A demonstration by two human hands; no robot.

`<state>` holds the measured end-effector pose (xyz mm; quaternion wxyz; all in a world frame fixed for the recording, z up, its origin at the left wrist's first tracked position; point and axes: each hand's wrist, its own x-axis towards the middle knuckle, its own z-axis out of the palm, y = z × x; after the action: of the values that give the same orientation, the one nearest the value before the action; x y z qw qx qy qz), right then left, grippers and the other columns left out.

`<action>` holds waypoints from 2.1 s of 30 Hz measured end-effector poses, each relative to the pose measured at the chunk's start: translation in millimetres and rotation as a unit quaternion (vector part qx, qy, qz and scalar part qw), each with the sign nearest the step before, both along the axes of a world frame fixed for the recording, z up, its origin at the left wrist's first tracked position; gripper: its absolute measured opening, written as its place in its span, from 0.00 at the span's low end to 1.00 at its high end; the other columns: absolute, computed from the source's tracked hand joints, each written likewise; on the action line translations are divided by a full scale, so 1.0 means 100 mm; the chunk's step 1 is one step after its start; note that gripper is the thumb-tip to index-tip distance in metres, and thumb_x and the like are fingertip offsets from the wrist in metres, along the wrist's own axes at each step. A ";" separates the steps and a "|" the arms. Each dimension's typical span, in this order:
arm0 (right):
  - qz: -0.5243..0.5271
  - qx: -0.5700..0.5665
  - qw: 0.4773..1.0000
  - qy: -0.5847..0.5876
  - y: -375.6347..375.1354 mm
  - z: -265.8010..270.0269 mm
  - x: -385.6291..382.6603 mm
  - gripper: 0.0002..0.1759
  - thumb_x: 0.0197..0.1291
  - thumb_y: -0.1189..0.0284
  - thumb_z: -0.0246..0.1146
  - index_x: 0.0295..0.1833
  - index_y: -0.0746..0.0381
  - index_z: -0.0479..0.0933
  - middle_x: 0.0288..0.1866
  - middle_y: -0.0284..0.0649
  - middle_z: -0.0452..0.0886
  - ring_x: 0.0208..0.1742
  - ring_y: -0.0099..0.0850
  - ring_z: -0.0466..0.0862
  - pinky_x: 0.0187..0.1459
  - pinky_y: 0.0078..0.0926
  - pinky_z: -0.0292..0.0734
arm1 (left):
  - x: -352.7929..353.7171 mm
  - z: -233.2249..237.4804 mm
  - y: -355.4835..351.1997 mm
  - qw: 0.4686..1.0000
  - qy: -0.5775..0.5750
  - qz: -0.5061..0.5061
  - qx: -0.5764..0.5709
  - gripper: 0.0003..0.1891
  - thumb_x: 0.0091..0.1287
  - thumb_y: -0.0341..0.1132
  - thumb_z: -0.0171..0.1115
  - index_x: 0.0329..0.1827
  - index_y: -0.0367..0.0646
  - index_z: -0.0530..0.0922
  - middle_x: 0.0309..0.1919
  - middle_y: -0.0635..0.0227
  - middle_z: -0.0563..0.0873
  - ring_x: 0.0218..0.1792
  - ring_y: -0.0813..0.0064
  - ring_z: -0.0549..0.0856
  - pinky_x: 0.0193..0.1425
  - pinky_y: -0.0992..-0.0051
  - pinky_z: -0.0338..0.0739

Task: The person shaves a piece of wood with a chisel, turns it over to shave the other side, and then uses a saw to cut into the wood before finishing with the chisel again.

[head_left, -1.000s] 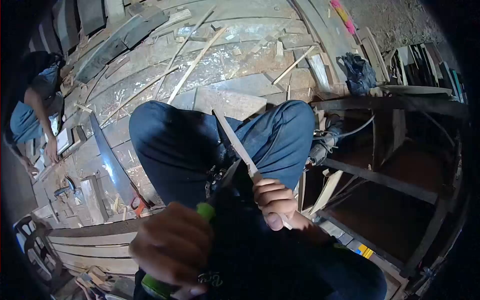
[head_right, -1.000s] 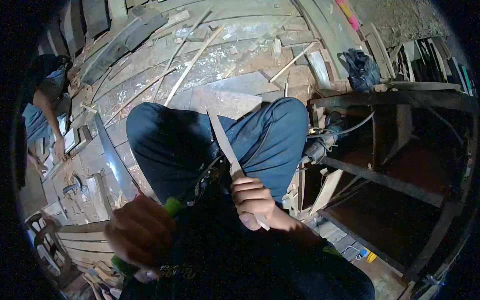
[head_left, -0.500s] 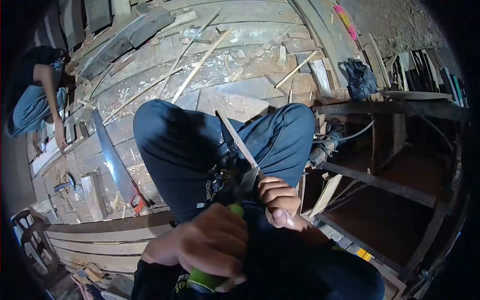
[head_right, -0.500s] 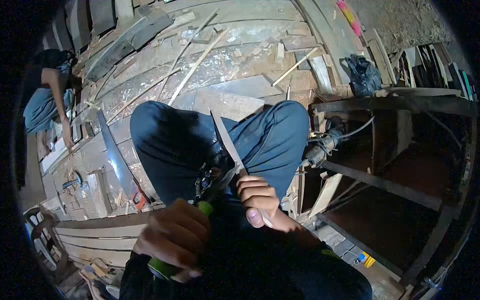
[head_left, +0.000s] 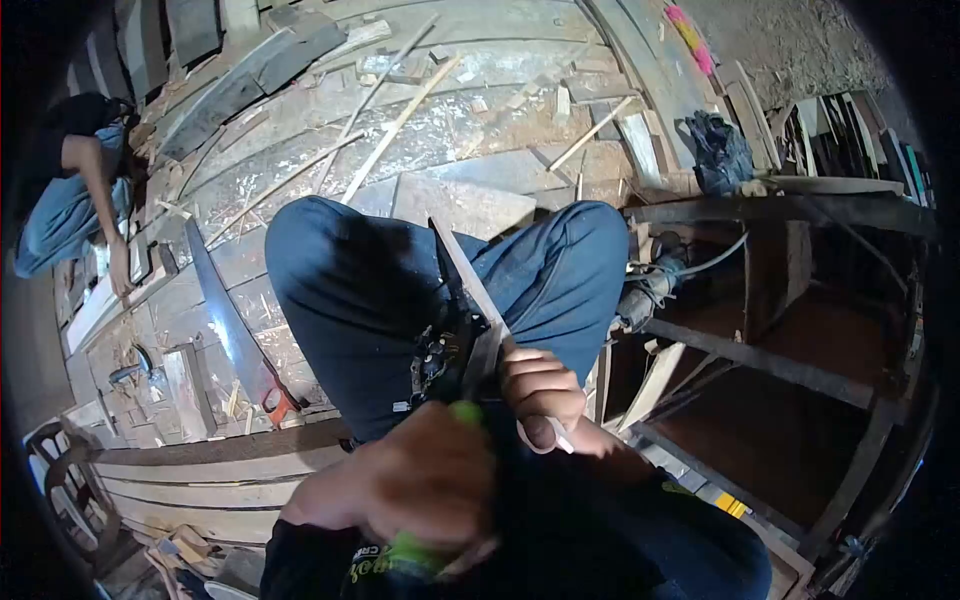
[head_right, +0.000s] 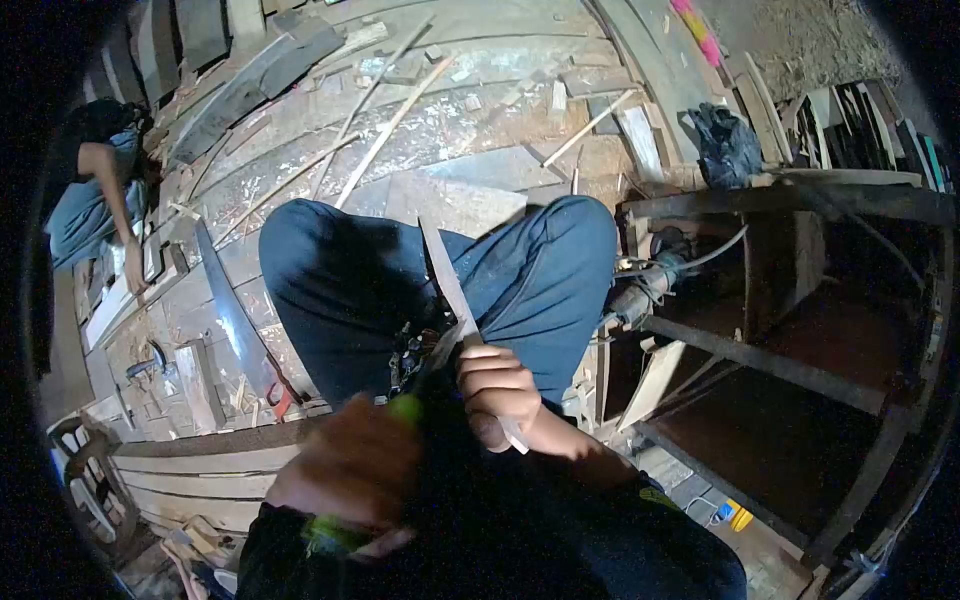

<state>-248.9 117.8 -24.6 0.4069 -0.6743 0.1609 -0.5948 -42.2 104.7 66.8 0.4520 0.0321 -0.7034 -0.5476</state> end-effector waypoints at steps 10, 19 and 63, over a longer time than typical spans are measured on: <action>-0.068 0.006 0.995 -0.072 0.05 -0.09 -0.03 0.22 0.67 0.69 0.55 0.18 0.66 0.69 0.16 0.38 0.68 0.17 0.35 0.69 0.26 0.35 0.68 | -0.20 0.08 -0.07 0.987 0.157 0.011 0.029 0.13 0.58 0.32 0.70 0.19 0.44 0.76 0.10 0.71 0.75 0.09 0.78 0.75 0.13 0.76 0.71; -0.008 -0.002 1.000 -0.012 0.03 0.01 0.00 0.21 0.67 0.70 0.55 0.19 0.66 0.69 0.17 0.40 0.69 0.18 0.37 0.71 0.28 0.36 0.71 | -0.18 0.02 0.10 0.973 0.173 0.106 0.114 0.15 0.60 0.29 0.67 0.17 0.45 0.73 0.08 0.75 0.71 0.07 0.77 0.71 0.10 0.75 0.63; 0.043 -0.212 0.969 0.116 -0.34 0.55 -0.22 0.10 0.53 0.76 0.63 0.22 0.63 0.71 0.20 0.35 0.68 0.19 0.32 0.70 0.24 0.29 0.68 | 0.29 -0.06 -0.16 0.867 -0.015 0.490 0.093 0.12 0.59 0.24 0.66 0.24 0.41 0.69 0.17 0.70 0.75 0.19 0.79 0.73 0.26 0.78 0.69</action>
<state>-271.3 83.7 30.8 0.2585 -0.8161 0.0477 -0.5147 -12.9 89.0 60.9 0.6468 0.4227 -0.5495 -0.3178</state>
